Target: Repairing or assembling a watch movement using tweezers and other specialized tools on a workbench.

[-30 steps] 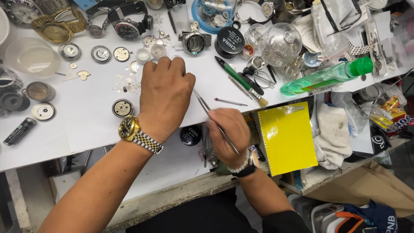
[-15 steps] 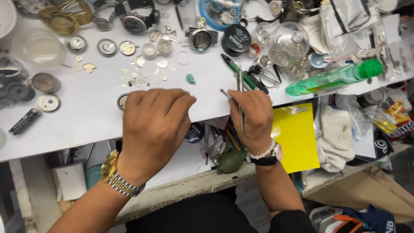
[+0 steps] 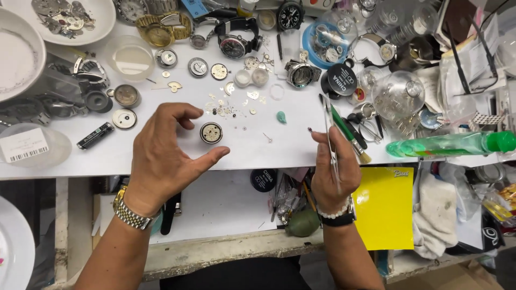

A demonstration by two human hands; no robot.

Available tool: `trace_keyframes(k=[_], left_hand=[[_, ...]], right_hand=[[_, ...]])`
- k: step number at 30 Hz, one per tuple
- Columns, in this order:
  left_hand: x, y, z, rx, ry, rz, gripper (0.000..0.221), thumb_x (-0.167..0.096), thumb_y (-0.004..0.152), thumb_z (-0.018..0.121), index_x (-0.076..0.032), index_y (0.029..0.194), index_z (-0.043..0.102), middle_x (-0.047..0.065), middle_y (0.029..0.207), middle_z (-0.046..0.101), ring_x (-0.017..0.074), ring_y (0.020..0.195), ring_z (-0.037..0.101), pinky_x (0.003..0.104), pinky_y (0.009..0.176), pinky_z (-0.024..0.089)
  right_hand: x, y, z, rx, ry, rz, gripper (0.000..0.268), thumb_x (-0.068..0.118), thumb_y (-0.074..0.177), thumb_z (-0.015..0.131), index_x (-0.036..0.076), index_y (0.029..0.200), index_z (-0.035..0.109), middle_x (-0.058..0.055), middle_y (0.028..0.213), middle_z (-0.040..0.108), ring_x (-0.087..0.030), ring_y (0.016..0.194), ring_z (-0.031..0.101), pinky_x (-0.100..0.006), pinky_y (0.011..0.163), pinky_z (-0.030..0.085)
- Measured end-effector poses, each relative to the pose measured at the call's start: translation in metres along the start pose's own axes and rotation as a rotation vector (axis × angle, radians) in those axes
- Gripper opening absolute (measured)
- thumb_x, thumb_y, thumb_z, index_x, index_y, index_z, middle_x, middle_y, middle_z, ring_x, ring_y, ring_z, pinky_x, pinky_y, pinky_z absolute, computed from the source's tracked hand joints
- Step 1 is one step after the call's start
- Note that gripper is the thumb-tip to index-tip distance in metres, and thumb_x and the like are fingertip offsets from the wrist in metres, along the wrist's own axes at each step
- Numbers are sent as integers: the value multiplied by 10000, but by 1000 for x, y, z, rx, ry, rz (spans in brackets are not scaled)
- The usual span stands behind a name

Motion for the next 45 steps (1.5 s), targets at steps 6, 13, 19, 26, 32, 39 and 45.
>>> trace_keyframes(k=[6,13,19,26,32,39,45], left_hand=[[-2,-6,2,-16,37,69,615,-398,824,918,-75,1201,555,43,1038,642,168,823,656,351,731,541],[-2,-7,7,-15,120,95,618,-443,844,896,-76,1212,561,47,951,651,160,807,650,337,720,542],[-4,-6,7,-13,152,108,593,-447,871,869,-73,1211,559,47,975,662,162,820,662,343,732,546],[-5,-7,5,-21,135,115,597,-418,865,887,-68,1223,563,50,965,660,173,820,658,351,729,540],[-6,-7,4,-33,118,119,587,-408,864,889,-68,1217,567,45,958,658,174,819,657,355,732,537],[-5,-8,5,-36,118,106,580,-424,865,879,-80,1217,572,41,927,656,172,813,654,356,729,536],[-6,-7,3,-49,112,108,565,-407,862,887,-73,1200,582,40,935,658,167,812,653,348,722,539]], right_hand=[[-9,9,12,107,-49,-102,281,-20,1033,658,-55,1306,604,-208,1110,708,-297,1016,661,-375,858,577],[4,72,37,346,18,-246,260,-110,999,686,-50,1247,640,-213,1120,679,-370,996,679,-447,887,553],[-8,75,54,409,77,-240,254,-82,997,700,-37,1241,648,-199,1141,695,-353,1028,696,-440,917,587],[-13,74,59,414,50,-259,285,-79,1003,708,-6,1269,639,-177,1143,701,-344,994,694,-440,879,572],[-13,74,58,403,31,-259,277,-64,1004,708,-5,1266,642,-178,1144,699,-343,993,685,-439,869,570],[-9,73,55,380,15,-242,269,-61,988,717,-12,1247,659,-178,1131,706,-334,996,692,-431,878,582],[-9,75,57,372,28,-257,249,-74,991,707,-15,1229,661,-176,1105,699,-334,969,682,-430,855,579]])
Point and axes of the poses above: each hand's wrist, its own y-axis towards the middle knuckle, its own z-axis out of the palm, x = y × z, the point moved 6 cm from there along y, towards the middle knuckle
